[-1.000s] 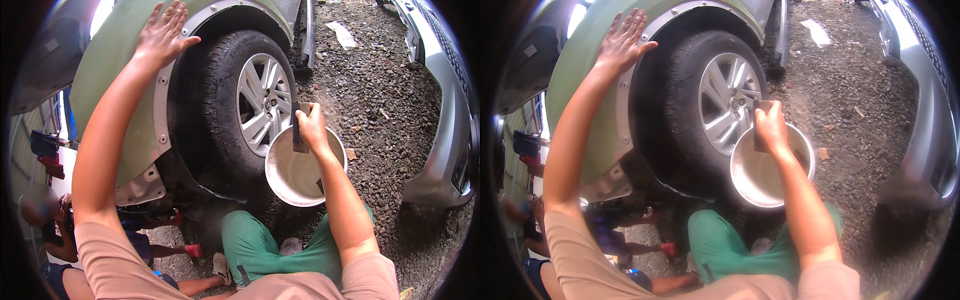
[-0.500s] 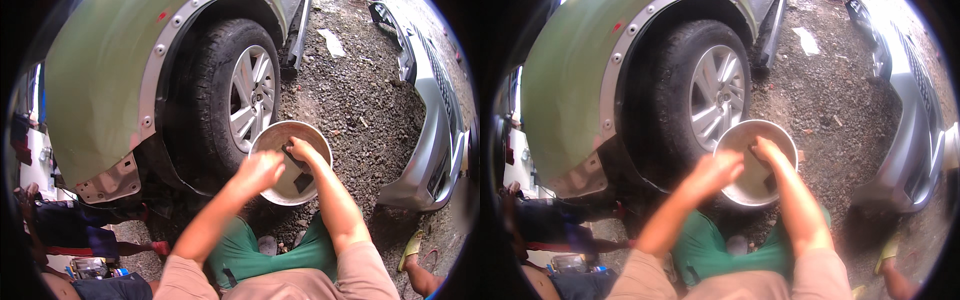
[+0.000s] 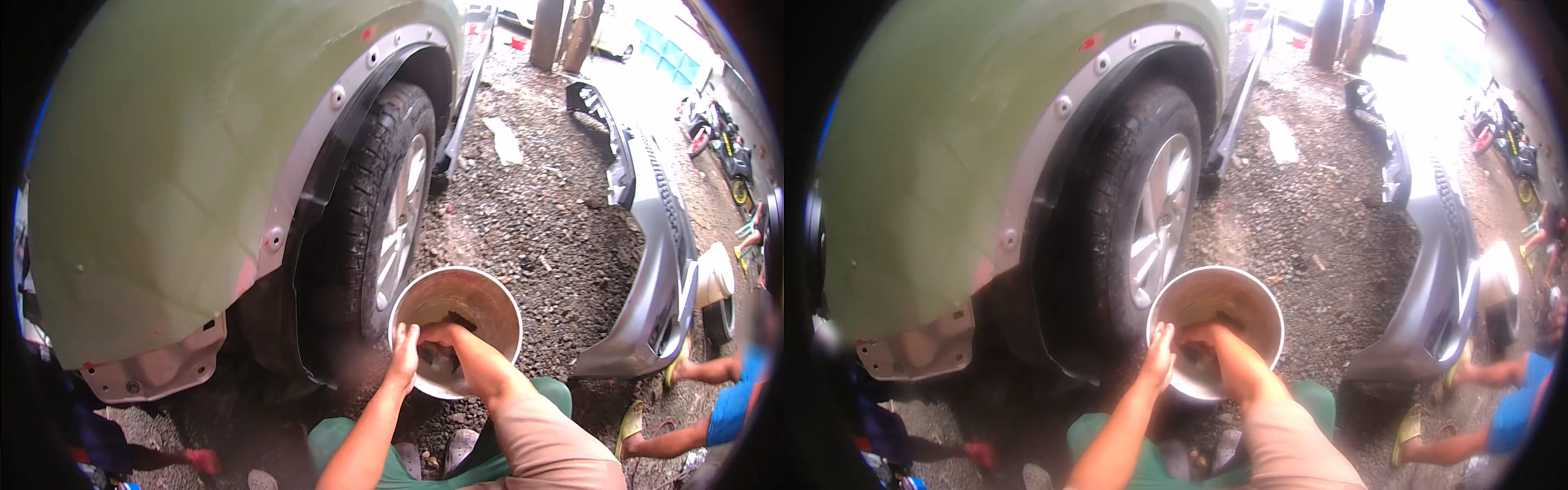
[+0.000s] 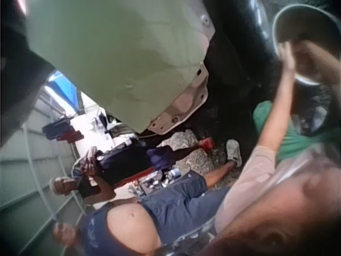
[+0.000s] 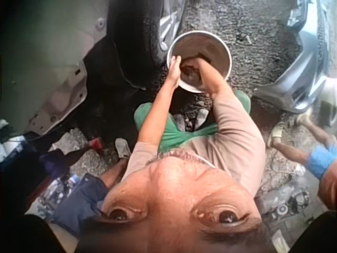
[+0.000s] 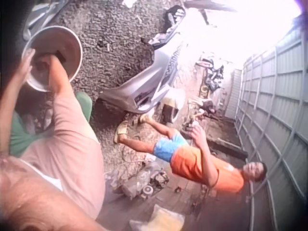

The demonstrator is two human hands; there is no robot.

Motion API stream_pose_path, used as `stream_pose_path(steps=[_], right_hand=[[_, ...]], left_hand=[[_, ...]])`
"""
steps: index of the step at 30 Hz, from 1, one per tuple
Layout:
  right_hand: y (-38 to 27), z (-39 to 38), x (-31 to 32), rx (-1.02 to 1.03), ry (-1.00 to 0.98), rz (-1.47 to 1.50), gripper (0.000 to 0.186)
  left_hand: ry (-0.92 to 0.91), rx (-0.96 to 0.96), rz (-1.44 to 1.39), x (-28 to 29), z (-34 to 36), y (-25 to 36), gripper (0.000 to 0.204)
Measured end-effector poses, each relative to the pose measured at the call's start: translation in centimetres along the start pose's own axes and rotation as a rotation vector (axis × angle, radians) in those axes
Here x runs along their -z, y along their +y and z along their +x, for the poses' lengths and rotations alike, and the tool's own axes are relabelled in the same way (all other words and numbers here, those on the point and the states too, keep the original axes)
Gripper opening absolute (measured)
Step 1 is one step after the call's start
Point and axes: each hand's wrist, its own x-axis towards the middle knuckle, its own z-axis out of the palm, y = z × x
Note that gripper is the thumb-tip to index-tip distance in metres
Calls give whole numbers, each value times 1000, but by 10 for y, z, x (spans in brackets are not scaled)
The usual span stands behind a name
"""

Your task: The person sits on the ground and uses a sanding block to smooth the surface of a car's front fender. They repeatedly dip the sanding block into a bucket of water and rub it against the fender area around the wheel arch.

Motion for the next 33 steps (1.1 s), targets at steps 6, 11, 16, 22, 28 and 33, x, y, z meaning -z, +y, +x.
stream_pose_path(steps=[6, 11, 16, 22, 28, 33], right_hand=[[-125, -220, -5, 402, 427, 284, 44], [-113, -268, -21, 397, 1023, 60, 47], [-129, -287, -36, 333, 1128, -95, 41], [-116, -273, -43, 273, 1142, -208, 55], [-113, -280, -43, 292, 1061, -254, 62], [-113, -273, -47, 255, 1027, -255, 69]], left_hand=[[-5, -57, -407, -13, 45, -12, 69], [-214, 61, -509, -51, 60, -13, 63], [-499, -17, -573, -38, 61, -18, 62], [-526, 4, -479, -50, 40, 2, 58], [-133, -3, -233, -40, 45, 0, 57], [-29, -29, -125, -29, 59, -13, 55]])
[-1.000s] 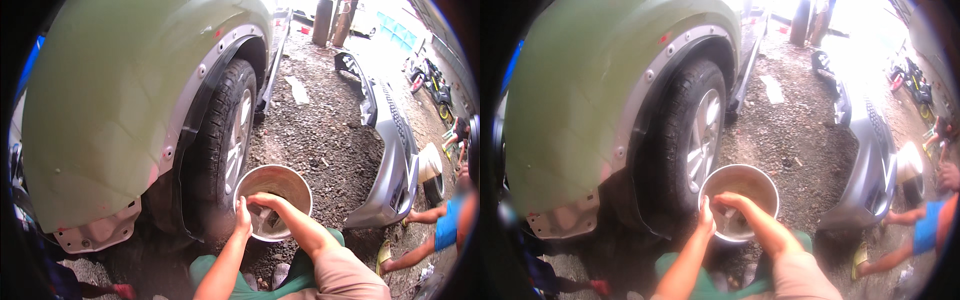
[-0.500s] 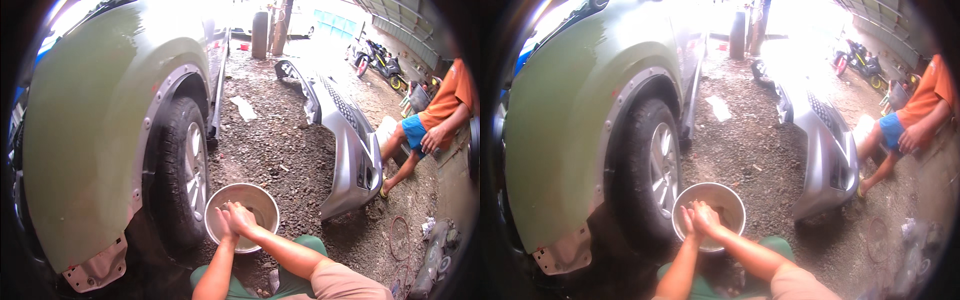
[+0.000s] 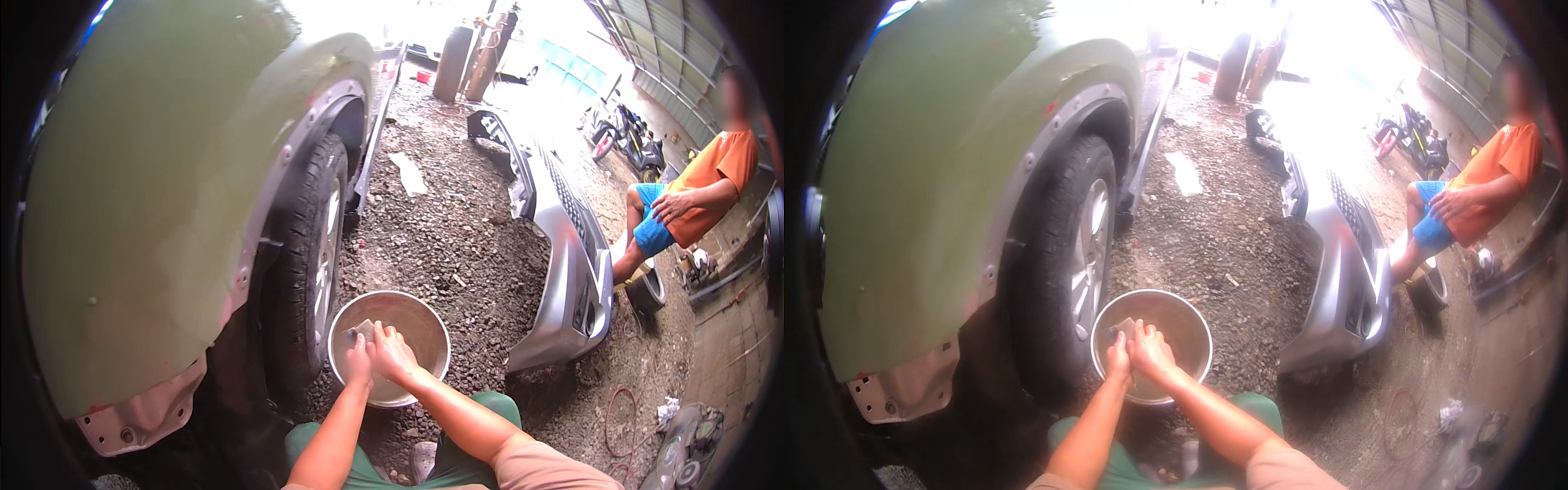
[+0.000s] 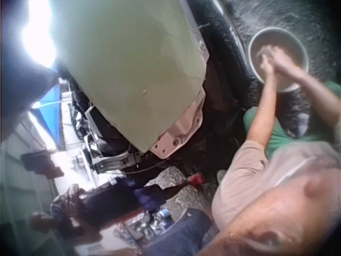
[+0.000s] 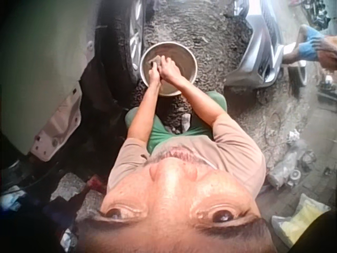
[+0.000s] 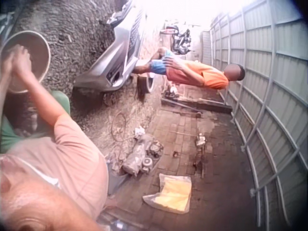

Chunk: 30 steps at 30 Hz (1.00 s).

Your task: The person sits on the ground and uses a sanding block to smooth the surface of a car's front fender. They repeatedly dip the sanding block into a bucket of water and rub it against the fender area around the wheel arch.

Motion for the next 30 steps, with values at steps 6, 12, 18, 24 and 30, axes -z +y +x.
stream_pose_path(steps=[6, 12, 18, 24, 30], right_hand=[[7, 11, -4, -80, -77, 117, 78], [35, 10, -18, -117, 73, 311, 51], [47, 8, -21, -289, 15, 459, 51], [11, 2, 4, -217, 89, 569, 53], [15, -5, 22, -217, 16, 478, 54]], left_hand=[[-11, -4, 46, 6, 3, 2, 59], [72, -190, 427, -8, -19, 19, 49], [259, -677, 607, 13, 29, -13, 30], [55, -621, 601, 42, 53, -10, 44], [6, -701, 837, 34, 52, -12, 33]])
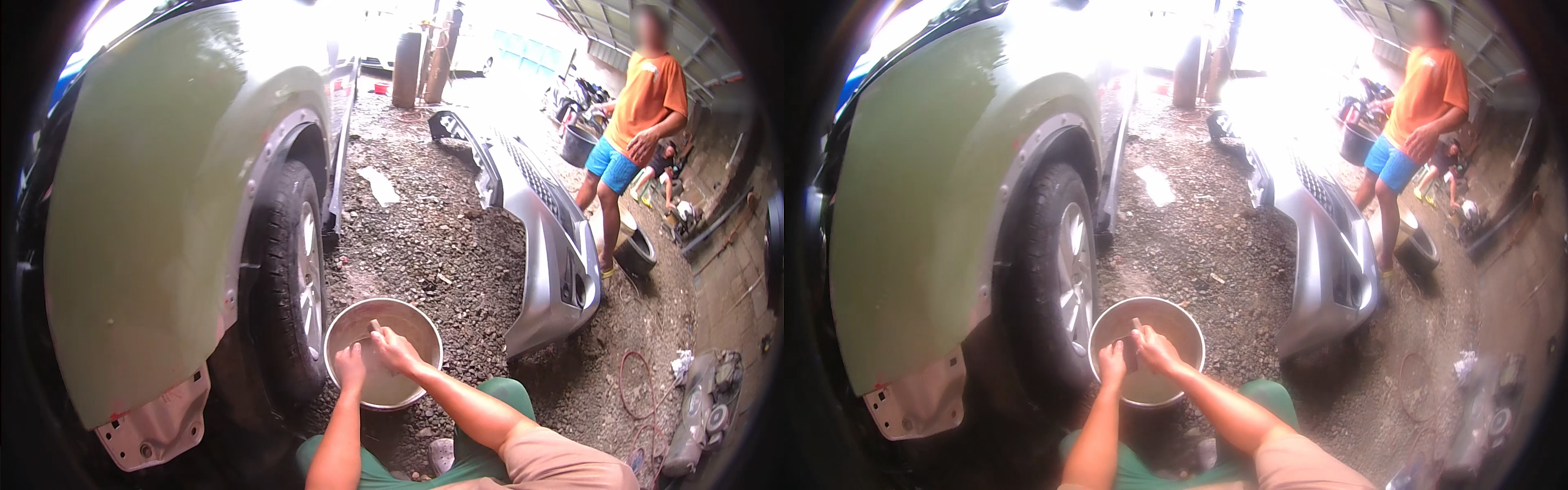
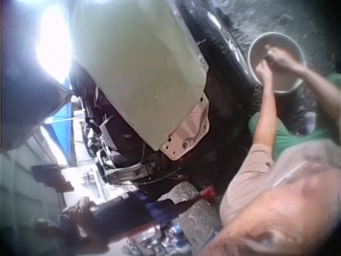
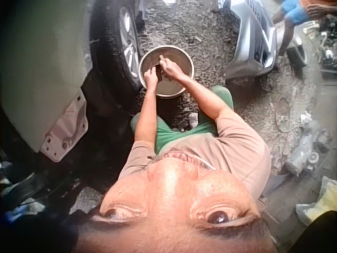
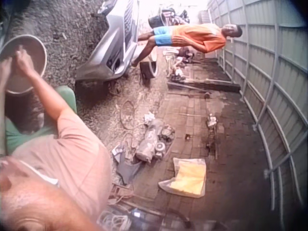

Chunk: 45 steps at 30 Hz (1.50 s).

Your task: The person sits on the ground and uses a sanding block to smooth the surface of a car's front fender. They repeatedly dip the sanding block into a bucket of water and rub it against the fender area around the wheel arch.

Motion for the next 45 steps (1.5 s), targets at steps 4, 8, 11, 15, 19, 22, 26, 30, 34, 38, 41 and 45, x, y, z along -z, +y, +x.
stream_pose_path(steps=[4, 8, 11, 15, 19, 22, 26, 30, 34, 38, 41, 45], right_hand=[[-7, 0, -9, 44, -4, -46, 53], [7, 2, -7, 42, -70, -142, 50], [-3, 1, -12, 65, -76, -197, 49], [33, 16, -31, 127, -79, -262, 48], [32, 15, -31, 144, -42, -271, 50], [38, 15, -36, 198, -32, -274, 48], [39, 14, -33, 254, -28, -251, 50], [44, 19, -43, 367, 33, -239, 44], [39, 14, -23, 294, -24, -271, 45], [42, 22, -25, 370, -27, -324, 47], [41, 19, -26, 334, 45, -305, 63], [54, 24, -25, 291, 61, -287, 58]], left_hand=[[62, 4, -108, 4, 6, -18, 26], [-72, 256, -264, 11, -9, 22, 30], [35, 211, -378, 9, -3, 12, 32], [-105, 90, -280, 14, -16, 3, 33], [-182, 447, -537, 17, -14, 40, 25], [-173, 592, -574, 30, -19, 103, 30], [-239, 488, -337, 21, -15, 81, 40], [-211, 380, -167, 15, -5, 45, 43], [-160, 94, 99, 10, -11, 50, 38], [-172, 105, 213, 20, -8, 57, 29], [-195, 105, 141, 18, -5, 49, 21], [-137, 31, 141, 10, -2, 46, 25]])
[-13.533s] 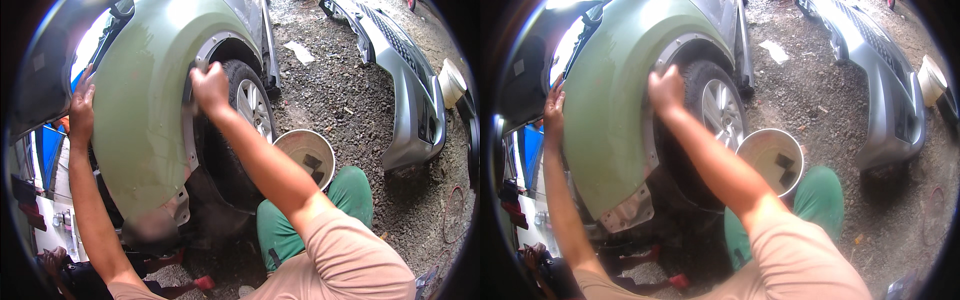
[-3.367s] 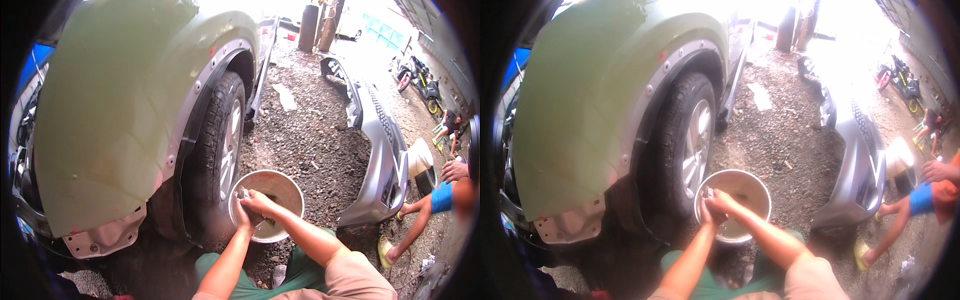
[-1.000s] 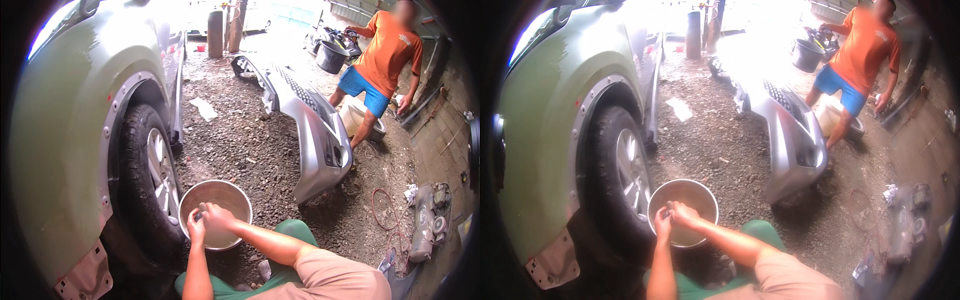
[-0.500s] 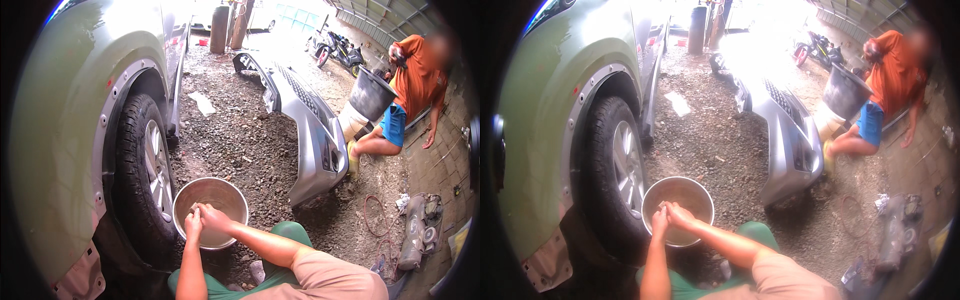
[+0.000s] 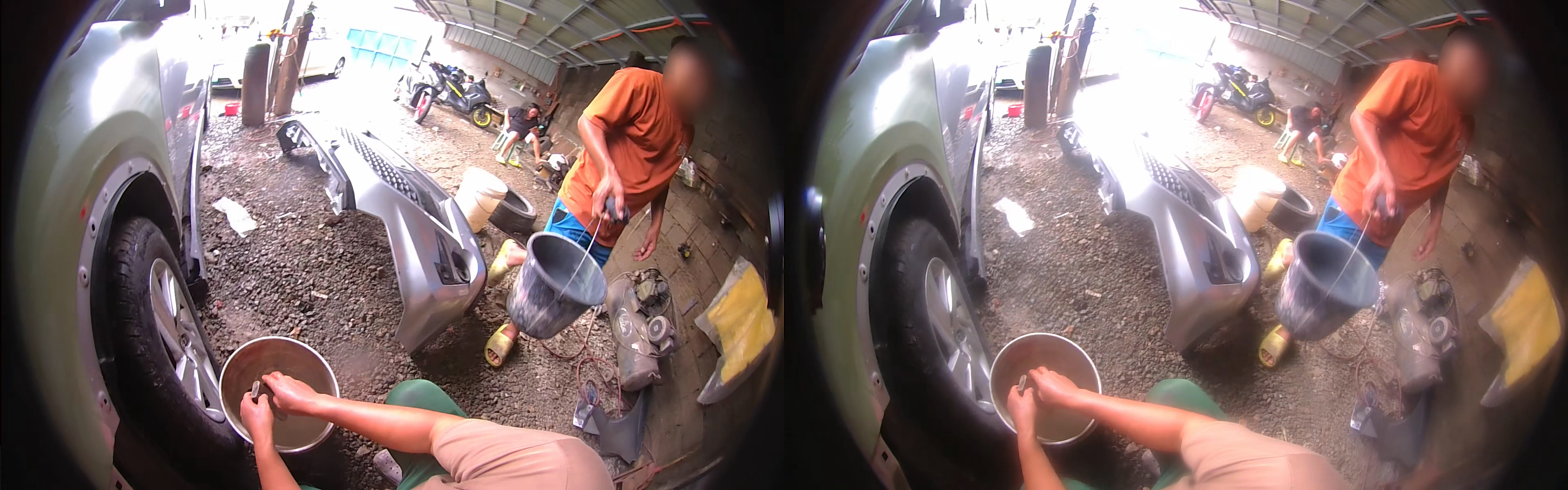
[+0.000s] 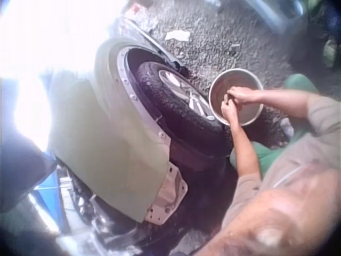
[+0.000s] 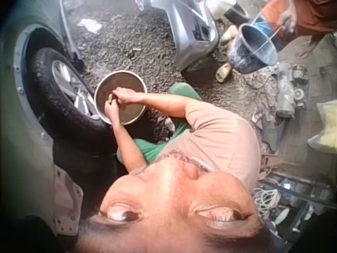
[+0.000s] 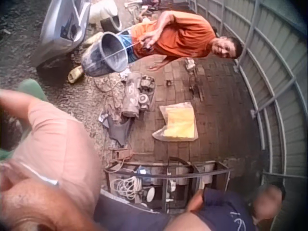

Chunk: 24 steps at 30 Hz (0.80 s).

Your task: The person sits on the ground and uses a sanding block to smooth the surface of a car's front fender. They repeatedly dip the sanding block into a bucket of water and rub it against the fender area around the wheel arch.

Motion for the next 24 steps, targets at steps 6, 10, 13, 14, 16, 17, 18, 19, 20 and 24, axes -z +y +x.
stream_pose_path(steps=[6, 10, 13, 14, 16, 17, 18, 19, 20, 24], right_hand=[[-9, -4, 12, -11, -169, 60, 64], [-10, -6, 9, 71, -86, 63, 63], [-6, -4, 6, 75, -124, 51, 73], [-3, -4, 5, 92, -112, 53, 70], [-6, -4, 7, 130, -94, 59, 65], [-7, -4, 8, 30, -165, 116, 61], [-20, -7, 28, -76, -232, 170, 56], [-28, -10, 39, -182, -299, 225, 51], [3, -3, 11, -64, -166, 201, 36], [-3, -4, 30, -306, -173, 244, 39]], left_hand=[[38, -9, -112, 4, 3, 9, 31], [50, -30, -164, 5, 4, 5, 29], [42, -39, -219, 6, 4, 5, 31], [25, -35, -245, 5, 4, 3, 31], [-4, -25, -293, 7, 5, 1, 31], [-3, 0, -305, 8, 6, 0, 31], [-9, 23, -319, 9, 5, 11, 30], [-15, 46, -334, 9, 3, 16, 30], [17, 4, -270, 6, 5, 11, 21], [45, -159, -91, 5, 2, -12, 18]])
